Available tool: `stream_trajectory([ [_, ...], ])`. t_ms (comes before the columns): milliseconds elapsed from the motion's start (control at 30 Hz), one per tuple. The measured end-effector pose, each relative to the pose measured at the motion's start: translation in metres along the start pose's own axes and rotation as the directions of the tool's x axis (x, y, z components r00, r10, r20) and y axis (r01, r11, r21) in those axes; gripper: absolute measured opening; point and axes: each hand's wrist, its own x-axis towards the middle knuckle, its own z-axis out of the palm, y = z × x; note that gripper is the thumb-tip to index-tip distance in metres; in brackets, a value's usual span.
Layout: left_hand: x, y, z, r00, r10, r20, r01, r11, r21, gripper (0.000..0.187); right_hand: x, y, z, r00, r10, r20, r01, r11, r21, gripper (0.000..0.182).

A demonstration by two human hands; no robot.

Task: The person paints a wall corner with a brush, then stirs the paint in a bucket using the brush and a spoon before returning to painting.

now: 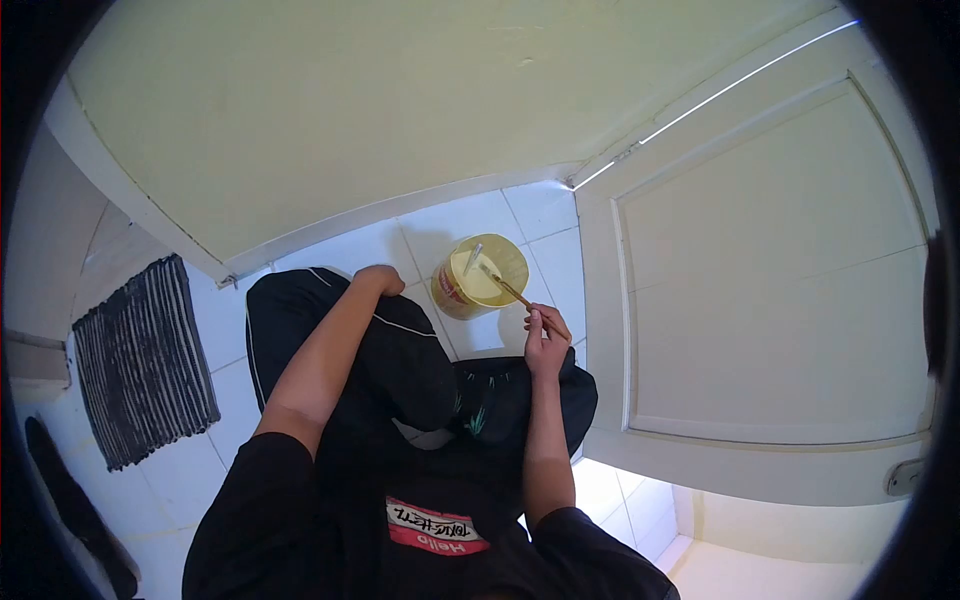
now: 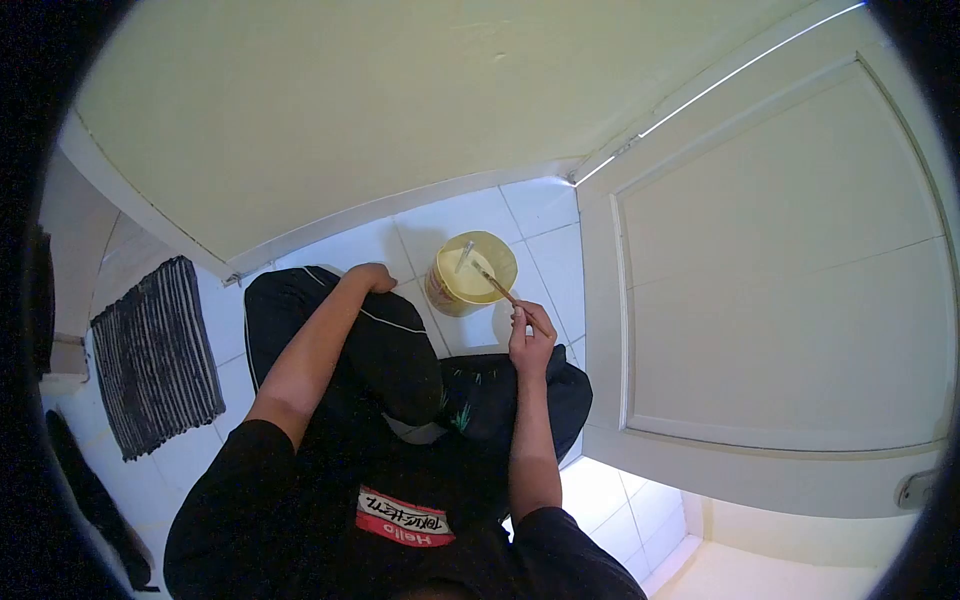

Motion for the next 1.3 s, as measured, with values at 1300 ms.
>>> stream_trajectory([
  [1300, 0.005, -0.006, 0.008, 0.998, 0.006, 0.058, -0.007, 1.0, 0.014, 0.046, -0.003, 0.005, -0.004, 0.999, 0.05, 0.003, -0.05, 0.996, 0.073, 0.015],
])
